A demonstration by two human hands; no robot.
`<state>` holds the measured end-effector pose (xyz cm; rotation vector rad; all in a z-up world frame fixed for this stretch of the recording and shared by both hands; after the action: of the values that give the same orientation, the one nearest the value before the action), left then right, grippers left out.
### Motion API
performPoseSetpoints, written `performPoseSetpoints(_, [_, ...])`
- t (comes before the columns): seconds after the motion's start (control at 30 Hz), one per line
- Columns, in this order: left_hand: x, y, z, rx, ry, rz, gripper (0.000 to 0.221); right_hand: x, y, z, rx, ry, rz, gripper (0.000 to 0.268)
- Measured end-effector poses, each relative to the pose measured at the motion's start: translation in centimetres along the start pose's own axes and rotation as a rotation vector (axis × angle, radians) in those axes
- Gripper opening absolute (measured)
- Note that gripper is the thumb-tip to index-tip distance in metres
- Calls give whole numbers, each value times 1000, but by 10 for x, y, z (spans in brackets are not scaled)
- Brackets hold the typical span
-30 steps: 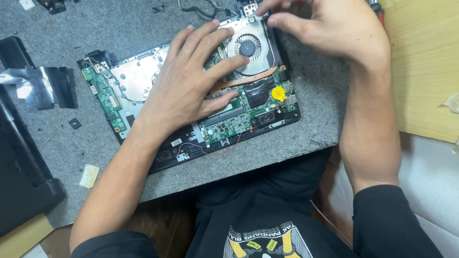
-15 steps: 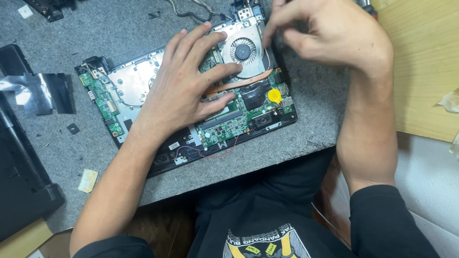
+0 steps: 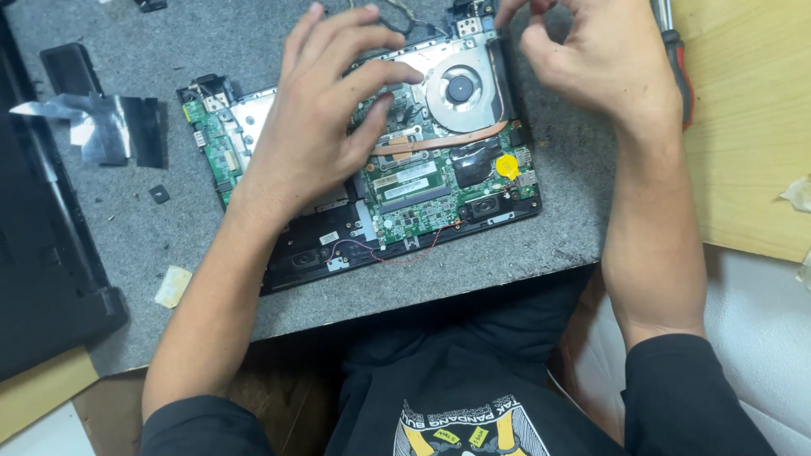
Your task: Installing a cooling fan and cleaning the motherboard components of a laptop using a screwdriver and a brush.
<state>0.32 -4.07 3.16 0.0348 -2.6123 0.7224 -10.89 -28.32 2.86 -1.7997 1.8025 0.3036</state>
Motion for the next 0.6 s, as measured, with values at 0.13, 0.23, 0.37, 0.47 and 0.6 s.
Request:
performPoseSetpoints(0.13, [-2,5,-30,-123,-19,-116,49,7,-1,13,111,209,-141,31])
performPoseSetpoints(0.23, [-13,14,-24,-219,-28,-250,83,-1,-3,16,104,209,-130,28])
performPoseSetpoints(0.37, [-12,12,-18,-267,-18,-328,97,-15,-7,15,94,167,-182,29])
performPoseSetpoints(0.47, [-9,11,-15,-291,-9,-352,104,-19,-7,16,87,171,-198,31])
performPoseSetpoints(0.6, [1,7,-16,-245,62,-248,56,-19,-6,16,91,195,-216,28])
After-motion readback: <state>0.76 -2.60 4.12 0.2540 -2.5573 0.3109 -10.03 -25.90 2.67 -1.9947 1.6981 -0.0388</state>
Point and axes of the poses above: each hand's wrist, its own y-axis away from the middle knuckle, its own z-axis out of the palm, x = y × z, the point moved 4 cm from there along -y, towards the middle knuckle, and after that the axes turned 5 degrees about z, right-handed, at the moved point
